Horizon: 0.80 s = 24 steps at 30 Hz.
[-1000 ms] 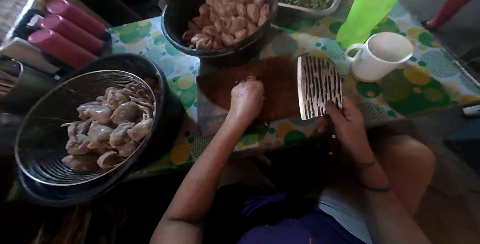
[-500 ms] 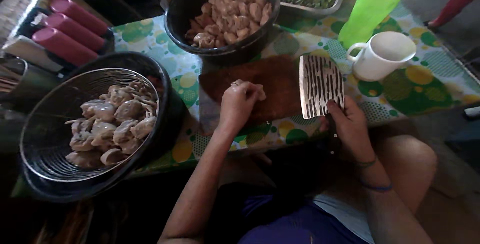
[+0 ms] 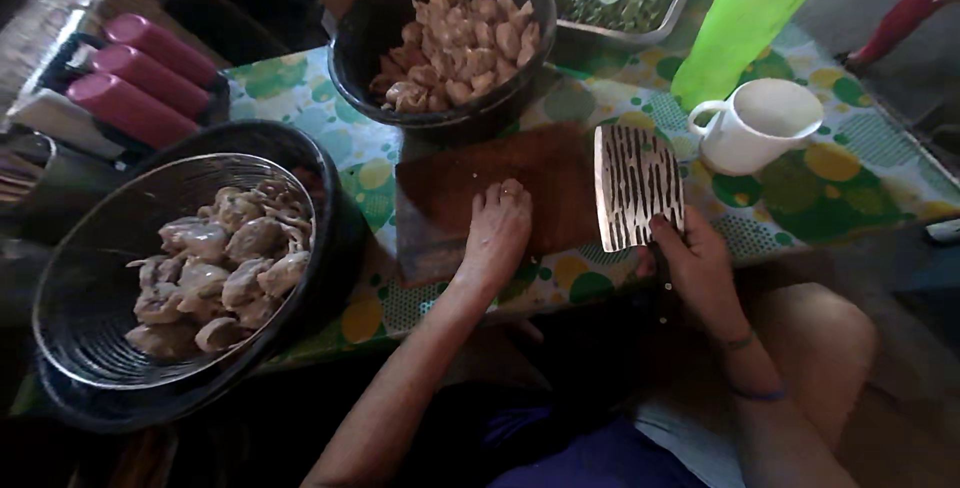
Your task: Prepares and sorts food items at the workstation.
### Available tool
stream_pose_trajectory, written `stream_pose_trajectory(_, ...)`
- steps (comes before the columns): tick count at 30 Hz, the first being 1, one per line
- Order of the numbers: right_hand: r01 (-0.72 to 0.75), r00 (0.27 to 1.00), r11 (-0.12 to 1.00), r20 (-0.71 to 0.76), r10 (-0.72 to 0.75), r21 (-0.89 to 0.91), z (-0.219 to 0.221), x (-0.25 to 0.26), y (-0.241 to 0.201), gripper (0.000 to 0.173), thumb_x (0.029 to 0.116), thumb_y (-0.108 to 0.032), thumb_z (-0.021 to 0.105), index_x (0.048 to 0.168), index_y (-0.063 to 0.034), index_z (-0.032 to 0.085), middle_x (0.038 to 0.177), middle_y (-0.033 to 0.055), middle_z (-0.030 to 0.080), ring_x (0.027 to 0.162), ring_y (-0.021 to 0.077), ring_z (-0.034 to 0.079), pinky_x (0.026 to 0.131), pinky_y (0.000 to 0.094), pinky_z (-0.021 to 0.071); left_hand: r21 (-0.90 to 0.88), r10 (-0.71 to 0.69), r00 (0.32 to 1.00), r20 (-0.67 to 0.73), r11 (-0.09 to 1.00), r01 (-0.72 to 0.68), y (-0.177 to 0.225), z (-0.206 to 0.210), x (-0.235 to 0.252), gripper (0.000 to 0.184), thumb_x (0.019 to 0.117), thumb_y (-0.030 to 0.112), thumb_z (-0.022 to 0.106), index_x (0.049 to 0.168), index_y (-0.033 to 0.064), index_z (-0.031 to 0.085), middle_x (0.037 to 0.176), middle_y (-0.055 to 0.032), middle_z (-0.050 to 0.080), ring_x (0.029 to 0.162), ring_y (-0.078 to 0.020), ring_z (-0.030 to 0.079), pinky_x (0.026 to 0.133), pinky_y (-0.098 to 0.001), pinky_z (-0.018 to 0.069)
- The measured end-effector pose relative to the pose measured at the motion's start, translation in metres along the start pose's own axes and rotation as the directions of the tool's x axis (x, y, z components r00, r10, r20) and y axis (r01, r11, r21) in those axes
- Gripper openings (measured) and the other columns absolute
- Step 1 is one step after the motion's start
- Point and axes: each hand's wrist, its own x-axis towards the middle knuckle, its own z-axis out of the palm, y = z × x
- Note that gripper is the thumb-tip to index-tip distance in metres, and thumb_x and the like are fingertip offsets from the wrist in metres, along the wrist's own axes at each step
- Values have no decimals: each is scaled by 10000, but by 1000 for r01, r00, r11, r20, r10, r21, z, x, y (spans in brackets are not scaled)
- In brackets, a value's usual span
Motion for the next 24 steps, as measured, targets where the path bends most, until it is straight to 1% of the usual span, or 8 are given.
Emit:
stream_pose_trajectory(4,-21,1000,1000,0,21,-1,0,1,-2,210,1073,-153,472,1172,16,548,756,-28,650,559,44,646,531,221,586,-309,-83,993,80,945,104,7,-16,-14,214,1048,142,572,1127,3,714,1330,-216,641,1315,-414,552,1044,-659,395)
stream_pose_trajectory(7,-23,1000,1000,-1,23,21,1,2,-2,200,1072,-152,472,1174,5,543,759,-38,646,557,37,642,530,213,584,-444,-119,966,228,870,213,10,-35,-28,249,1064,176,546,1147,17,718,1190,-199,684,1191,-360,615,1046,-577,419)
stream_pose_trajectory(13,-22,1000,1000,-15,22,13,1,1,-1,223,1075,-169,469,1202,-2,542,758,-52,652,555,33,641,520,211,581,-426,-165,985,46,889,169,5,-44,-50,238,975,264,703,962,38,777,934,-144,734,908,-310,697,860,-534,510)
stream_pose_trajectory(15,-39,999,999,-15,39,14,2,1,-2,215,1078,-179,470,1190,-12,547,749,-55,654,552,33,641,518,212,580,-424,-194,981,-19,890,167,3,-42,-47,286,978,289,706,909,20,774,920,-168,726,905,-333,691,842,-543,513)
stream_pose_trajectory(17,-48,999,999,-12,48,16,2,2,-3,213,1081,-181,464,1195,-19,545,752,-47,658,555,43,646,522,219,585,-405,-175,973,-147,909,102,-9,-30,-35,148,974,167,700,998,47,783,1023,-182,720,999,-368,682,872,-567,529)
stream_pose_trajectory(19,-54,998,999,-16,54,1,2,1,-3,225,1077,-174,462,1208,-11,547,766,-39,656,568,48,651,538,223,589,-386,-138,979,-152,920,70,-23,-25,-17,237,973,108,692,1200,79,754,1199,-197,682,1147,-409,625,948,-599,501)
stream_pose_trajectory(21,-54,998,998,-20,53,-14,1,1,-3,235,1071,-158,466,1211,8,557,786,-16,661,576,61,657,551,238,599,-386,-111,990,-88,920,69,-32,-26,-2,338,986,167,696,1313,79,699,1329,-207,641,1254,-442,560,1013,-628,454)
stream_pose_trajectory(24,-105,994,994,-27,104,-13,1,3,-10,236,1079,-133,453,1242,20,528,823,9,656,580,70,664,559,240,606,-431,-114,993,31,895,116,-38,-26,5,300,993,200,693,1270,86,717,1219,-185,697,1190,-385,632,1017,-598,489)
